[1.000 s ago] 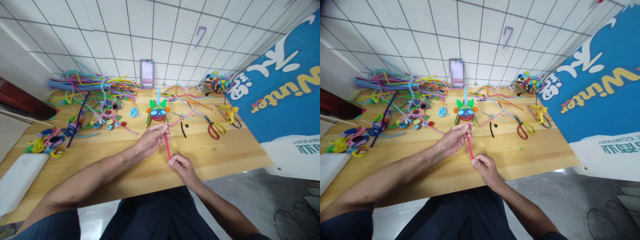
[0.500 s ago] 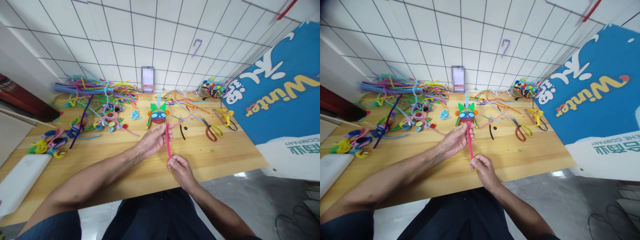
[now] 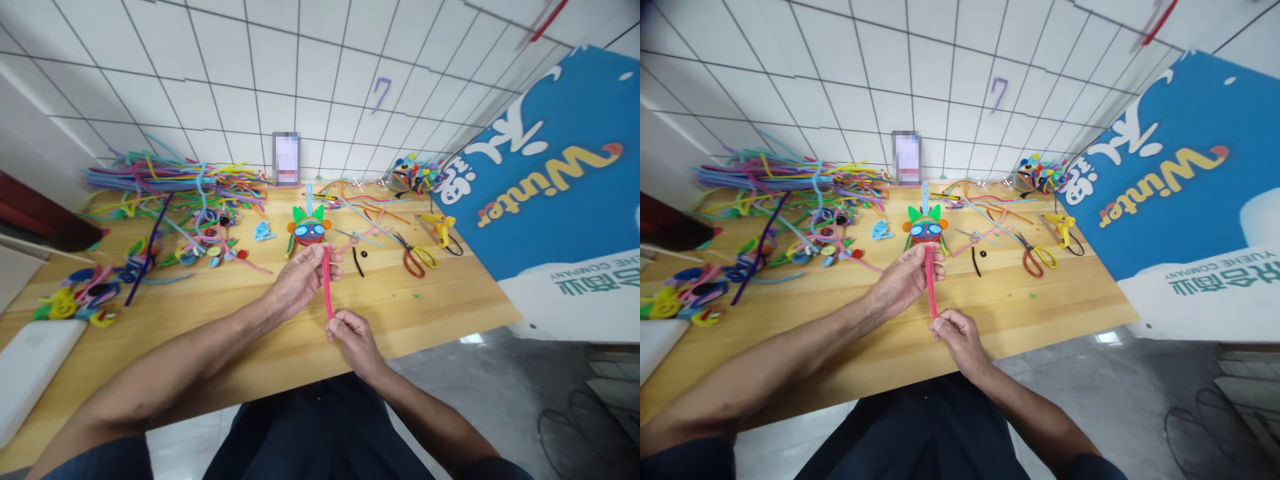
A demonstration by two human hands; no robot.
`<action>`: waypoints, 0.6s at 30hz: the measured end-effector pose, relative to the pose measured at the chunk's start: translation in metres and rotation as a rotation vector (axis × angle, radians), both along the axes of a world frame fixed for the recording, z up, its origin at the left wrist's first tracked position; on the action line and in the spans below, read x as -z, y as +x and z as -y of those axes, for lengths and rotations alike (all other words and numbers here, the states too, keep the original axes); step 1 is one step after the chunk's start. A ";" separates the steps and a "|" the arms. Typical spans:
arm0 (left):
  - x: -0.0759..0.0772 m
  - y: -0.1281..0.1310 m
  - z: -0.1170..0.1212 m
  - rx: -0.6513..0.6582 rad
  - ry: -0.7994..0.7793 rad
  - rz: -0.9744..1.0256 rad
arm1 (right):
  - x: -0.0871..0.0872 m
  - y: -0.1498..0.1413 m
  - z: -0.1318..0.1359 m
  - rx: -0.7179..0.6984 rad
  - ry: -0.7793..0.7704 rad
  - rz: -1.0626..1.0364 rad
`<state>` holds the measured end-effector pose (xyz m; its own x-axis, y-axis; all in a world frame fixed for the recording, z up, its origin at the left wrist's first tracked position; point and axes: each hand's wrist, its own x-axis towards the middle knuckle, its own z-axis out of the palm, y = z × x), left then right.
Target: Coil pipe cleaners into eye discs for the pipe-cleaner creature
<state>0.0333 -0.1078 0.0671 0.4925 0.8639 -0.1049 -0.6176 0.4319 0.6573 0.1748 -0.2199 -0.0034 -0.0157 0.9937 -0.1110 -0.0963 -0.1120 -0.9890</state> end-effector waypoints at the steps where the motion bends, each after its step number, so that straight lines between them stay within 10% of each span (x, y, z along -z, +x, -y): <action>1: 0.001 0.001 0.003 0.011 -0.004 -0.009 | -0.003 0.000 -0.002 0.024 0.012 0.025; 8: 0.012 0.006 0.013 0.067 -0.030 -0.129 | -0.019 0.031 -0.019 -0.052 0.131 0.437; 11: 0.015 0.006 0.012 0.082 -0.004 -0.228 | -0.028 0.089 -0.046 0.171 0.271 0.897; 14: 0.017 0.007 0.013 0.103 0.046 -0.334 | -0.034 0.158 -0.080 0.331 0.072 1.493; 18: 0.019 0.008 0.014 0.064 0.118 -0.435 | -0.028 0.208 -0.106 0.352 -0.063 1.638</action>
<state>0.0415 -0.1222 0.0477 0.4770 0.8517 -0.2169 -0.2474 0.3669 0.8968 0.3825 -0.1138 0.0248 0.3561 0.9170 0.1796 0.9344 -0.3512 -0.0593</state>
